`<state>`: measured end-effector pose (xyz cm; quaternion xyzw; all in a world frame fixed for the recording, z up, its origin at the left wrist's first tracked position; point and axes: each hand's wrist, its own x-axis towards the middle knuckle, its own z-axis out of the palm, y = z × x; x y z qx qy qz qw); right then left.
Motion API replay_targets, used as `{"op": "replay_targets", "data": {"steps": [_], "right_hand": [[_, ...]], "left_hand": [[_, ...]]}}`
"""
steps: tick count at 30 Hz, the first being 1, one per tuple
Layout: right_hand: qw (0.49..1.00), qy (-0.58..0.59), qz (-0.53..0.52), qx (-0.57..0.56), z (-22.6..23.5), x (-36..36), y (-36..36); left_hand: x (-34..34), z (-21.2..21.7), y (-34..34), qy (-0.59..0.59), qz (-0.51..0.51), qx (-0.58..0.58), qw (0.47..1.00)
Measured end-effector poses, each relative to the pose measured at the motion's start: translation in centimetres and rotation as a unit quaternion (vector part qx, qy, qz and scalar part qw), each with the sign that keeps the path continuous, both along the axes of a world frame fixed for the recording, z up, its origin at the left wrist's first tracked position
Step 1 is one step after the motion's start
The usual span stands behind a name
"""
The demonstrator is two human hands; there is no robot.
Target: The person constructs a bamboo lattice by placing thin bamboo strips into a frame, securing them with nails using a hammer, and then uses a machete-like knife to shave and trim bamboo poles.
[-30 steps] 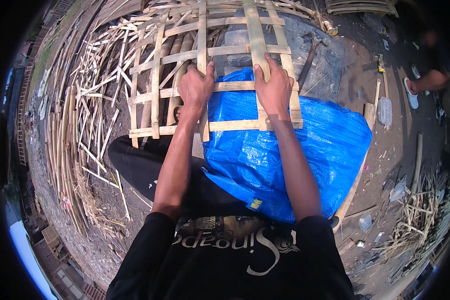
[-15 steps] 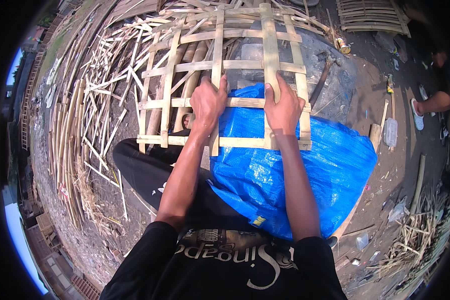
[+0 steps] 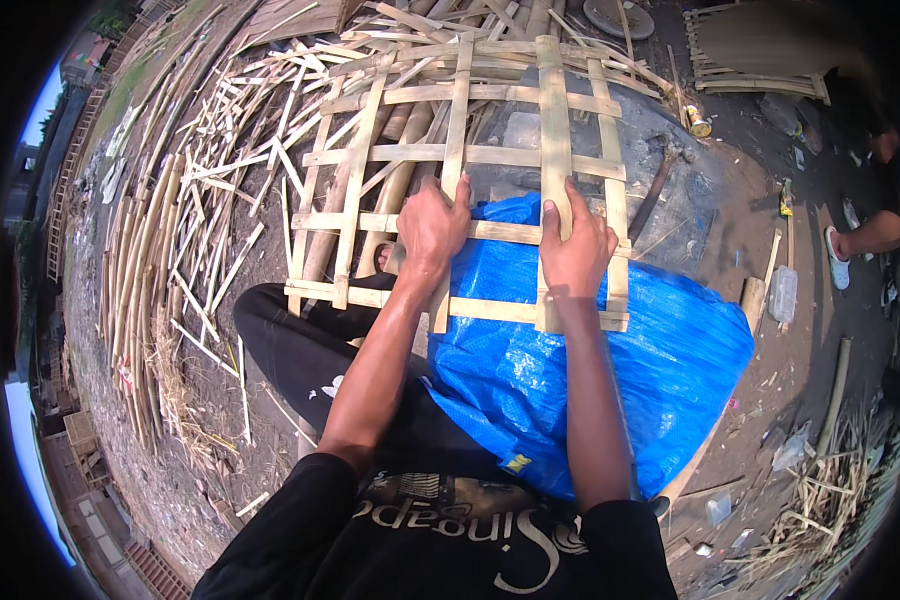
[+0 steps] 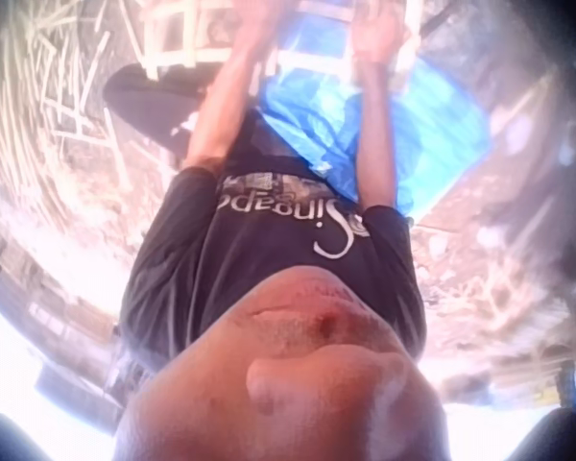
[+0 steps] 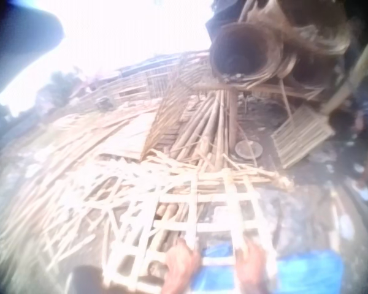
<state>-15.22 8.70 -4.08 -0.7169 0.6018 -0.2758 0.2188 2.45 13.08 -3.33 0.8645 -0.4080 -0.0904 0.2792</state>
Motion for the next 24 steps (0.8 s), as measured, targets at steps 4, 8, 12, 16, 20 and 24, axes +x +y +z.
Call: {"op": "replay_targets", "data": {"steps": [4, 8, 12, 16, 20, 24], "right_hand": [[1.000, 0.000, 0.001, 0.001, -0.4, -0.1, -0.1], [1.000, 0.000, 0.001, -0.025, -0.3, 0.0, -0.1], [0.997, -0.020, 0.007, -0.068, -1.3, -0.2, -0.3], [0.996, 0.051, -0.053, -0.057, 0.2, -0.6, 0.3], [0.991, 0.080, -0.108, 0.010, 3.8, -3.1, -0.7], [0.991, 0.030, -0.100, 0.080, 8.3, -5.2, -2.4]], "left_hand": [[0.1, 0.3, -0.1, 0.005, 0.004, -0.003, 1.000], [0.1, 0.2, 0.0, 0.012, 0.009, -0.006, 1.000], [0.4, 0.4, 0.1, 0.027, 0.010, -0.007, 1.000], [0.4, 0.5, 0.3, 0.035, 0.002, -0.018, 0.999], [-0.5, 1.5, -0.2, 0.033, -0.016, -0.031, 0.999], [-0.5, 4.0, -1.2, 0.029, -0.054, -0.079, 0.995]]}}
